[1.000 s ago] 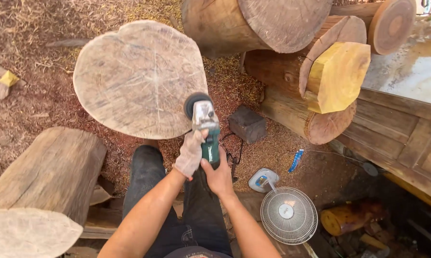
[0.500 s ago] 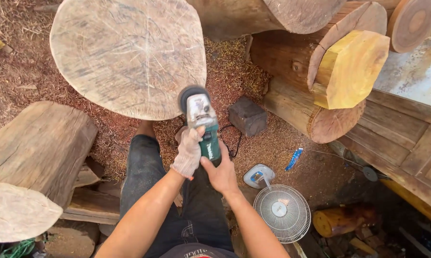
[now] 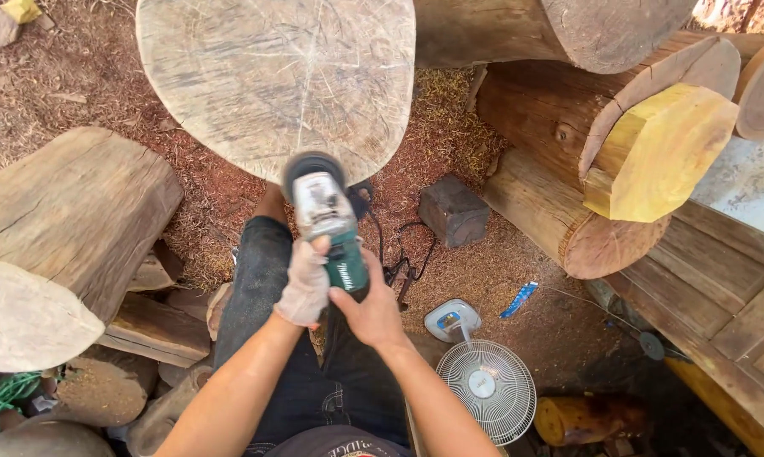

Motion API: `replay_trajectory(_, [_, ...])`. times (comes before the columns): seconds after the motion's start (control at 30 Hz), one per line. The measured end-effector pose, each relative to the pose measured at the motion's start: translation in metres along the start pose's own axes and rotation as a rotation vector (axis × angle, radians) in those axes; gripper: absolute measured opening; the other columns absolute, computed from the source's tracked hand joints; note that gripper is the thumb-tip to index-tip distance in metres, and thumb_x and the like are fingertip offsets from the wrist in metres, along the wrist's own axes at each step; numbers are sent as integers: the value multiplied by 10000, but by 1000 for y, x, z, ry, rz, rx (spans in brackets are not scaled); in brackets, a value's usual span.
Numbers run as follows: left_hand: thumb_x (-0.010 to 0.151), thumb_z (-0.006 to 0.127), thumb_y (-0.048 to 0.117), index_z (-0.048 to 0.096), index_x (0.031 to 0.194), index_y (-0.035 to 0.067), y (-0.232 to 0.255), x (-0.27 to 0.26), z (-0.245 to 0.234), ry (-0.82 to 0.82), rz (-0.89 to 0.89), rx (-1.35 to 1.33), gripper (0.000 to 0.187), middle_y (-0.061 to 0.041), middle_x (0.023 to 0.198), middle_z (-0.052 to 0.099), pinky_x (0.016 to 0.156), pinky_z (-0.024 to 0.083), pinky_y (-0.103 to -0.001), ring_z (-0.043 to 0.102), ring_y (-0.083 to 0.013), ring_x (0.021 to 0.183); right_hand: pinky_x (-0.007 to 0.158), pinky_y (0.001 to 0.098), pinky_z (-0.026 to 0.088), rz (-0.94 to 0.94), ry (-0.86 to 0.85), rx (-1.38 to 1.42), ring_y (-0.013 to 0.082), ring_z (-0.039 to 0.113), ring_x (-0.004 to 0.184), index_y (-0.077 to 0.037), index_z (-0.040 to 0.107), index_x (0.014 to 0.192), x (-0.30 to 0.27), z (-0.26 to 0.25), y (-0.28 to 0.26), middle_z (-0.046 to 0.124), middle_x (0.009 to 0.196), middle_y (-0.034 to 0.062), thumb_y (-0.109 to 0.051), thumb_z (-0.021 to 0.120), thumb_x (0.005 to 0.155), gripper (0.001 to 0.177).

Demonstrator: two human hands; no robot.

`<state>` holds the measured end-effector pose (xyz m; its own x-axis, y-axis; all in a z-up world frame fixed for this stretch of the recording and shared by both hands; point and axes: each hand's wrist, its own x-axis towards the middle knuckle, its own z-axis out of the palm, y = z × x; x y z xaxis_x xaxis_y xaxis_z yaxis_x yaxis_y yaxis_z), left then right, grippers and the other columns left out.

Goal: The person sands a large tree trunk section using an angle grinder.

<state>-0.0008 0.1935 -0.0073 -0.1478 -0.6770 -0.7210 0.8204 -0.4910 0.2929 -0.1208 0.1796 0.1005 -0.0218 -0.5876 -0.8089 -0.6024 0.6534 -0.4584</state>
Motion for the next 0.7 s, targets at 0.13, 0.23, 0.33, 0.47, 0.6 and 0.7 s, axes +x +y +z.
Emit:
replay_trajectory(0.13, [780, 866, 476, 605, 1234, -80, 39, -15, -23, 14, -16, -137, 764, -179, 1024, 721, 810, 608, -439, 721, -290, 855, 940, 470, 537, -19, -73, -112, 433, 681, 1129, -144, 367, 1522, 1, 21, -36, 717, 1201, 235, -419, 802, 798, 888])
replay_trajectory(0.23, [767, 860, 519, 600, 1194, -80, 46, -22, -26, 41, -14, -195, 780, -187, 1013, 727, 812, 617, -431, 735, -296, 853, 931, 491, 528, -180, -44, -101, 462, 666, 1137, -106, 332, 1526, 1, 33, -32, 682, 1257, 263, -442, 810, 822, 915])
replay_trajectory(0.33, [786, 842, 541, 613, 1228, -77, 29, -21, -14, 48, 40, -167, 794, -177, 1012, 721, 792, 610, -415, 730, -284, 849, 926, 464, 544, -80, -43, -147, 431, 683, 1120, -116, 332, 1526, -4, 21, -33, 709, 1217, 236, -415, 811, 803, 917])
replay_trajectory(0.47, [791, 807, 515, 571, 1275, 11, -6, -9, 11, 87, 161, -21, 738, -88, 1068, 711, 837, 592, -371, 709, -213, 921, 960, 426, 558, 16, 32, -64, 369, 733, 1126, -98, 390, 1506, -11, 3, -2, 735, 1183, 229, -285, 800, 789, 847])
replay_trajectory(0.6, [900, 720, 459, 705, 1207, -45, -42, 4, -3, 79, 197, 229, 591, -100, 1020, 750, 827, 561, -344, 689, -199, 884, 954, 433, 551, -41, 77, -76, 361, 730, 1141, -69, 389, 1496, -8, -9, 2, 721, 1212, 239, -241, 790, 822, 803])
replay_trajectory(0.7, [885, 699, 457, 710, 1147, -53, -11, 9, 7, 82, 162, 87, 574, -112, 978, 761, 801, 590, -348, 723, -210, 845, 928, 439, 552, -97, 52, -150, 374, 716, 1138, -70, 416, 1489, 4, -6, -24, 728, 1195, 250, -240, 794, 827, 781])
